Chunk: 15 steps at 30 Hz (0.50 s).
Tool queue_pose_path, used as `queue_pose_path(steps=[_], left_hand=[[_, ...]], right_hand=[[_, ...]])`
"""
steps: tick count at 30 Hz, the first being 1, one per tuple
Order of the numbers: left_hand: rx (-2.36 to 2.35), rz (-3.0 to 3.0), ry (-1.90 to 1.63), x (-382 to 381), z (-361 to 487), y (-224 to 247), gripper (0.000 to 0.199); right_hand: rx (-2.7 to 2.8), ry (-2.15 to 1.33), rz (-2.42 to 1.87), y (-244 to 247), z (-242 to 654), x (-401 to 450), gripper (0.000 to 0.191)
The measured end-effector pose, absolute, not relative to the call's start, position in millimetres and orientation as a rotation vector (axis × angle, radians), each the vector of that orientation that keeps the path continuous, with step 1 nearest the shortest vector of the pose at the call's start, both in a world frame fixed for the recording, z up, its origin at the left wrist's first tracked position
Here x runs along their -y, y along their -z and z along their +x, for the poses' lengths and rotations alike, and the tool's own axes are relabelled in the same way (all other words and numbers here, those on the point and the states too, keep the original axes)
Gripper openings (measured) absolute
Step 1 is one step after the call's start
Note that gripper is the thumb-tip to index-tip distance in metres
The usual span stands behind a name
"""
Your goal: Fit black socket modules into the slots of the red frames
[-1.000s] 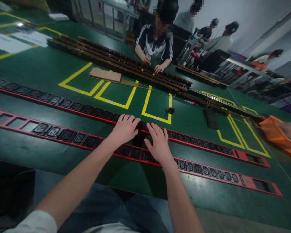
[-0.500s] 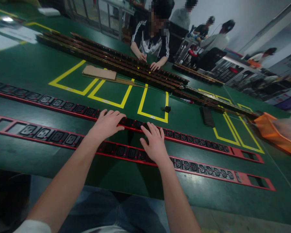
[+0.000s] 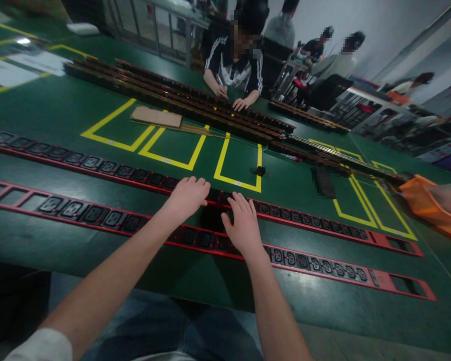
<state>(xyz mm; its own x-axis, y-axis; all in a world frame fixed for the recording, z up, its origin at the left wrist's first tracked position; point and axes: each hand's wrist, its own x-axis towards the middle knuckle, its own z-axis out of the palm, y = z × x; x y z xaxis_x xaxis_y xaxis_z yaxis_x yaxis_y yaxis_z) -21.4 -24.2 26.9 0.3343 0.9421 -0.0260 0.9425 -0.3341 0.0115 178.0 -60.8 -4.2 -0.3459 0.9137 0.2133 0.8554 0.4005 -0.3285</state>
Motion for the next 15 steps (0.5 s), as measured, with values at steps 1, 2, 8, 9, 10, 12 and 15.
queue_pose_path(steps=[1,2,8,9,10,12,15], left_hand=[[-1.788,2.557,0.016,24,-15,-27,0.025],[-1.779,2.567,0.006,24,-10,-27,0.026],[-1.704,2.55,-0.031,20,-8,-27,0.034],[-1.672,2.529,-0.013,17,-14,-28,0.037],[-1.653,2.504,0.016,14,-22,-29,0.039],[-1.674,2.444,0.084,8,-41,-29,0.042],[-1.738,2.381,0.096,3,-65,-25,0.048]], right_hand=[[2.262,-0.204,-1.552,6,179,60,0.042],[2.217,-0.184,-1.58,7,180,60,0.04],[2.23,-0.141,-1.659,-2,184,56,0.036],[2.26,-0.132,-1.651,-4,185,55,0.036],[2.284,-0.123,-1.639,-5,186,54,0.035],[2.318,-0.122,-1.604,-6,188,52,0.036],[2.356,-0.157,-1.565,-1,191,50,0.045]])
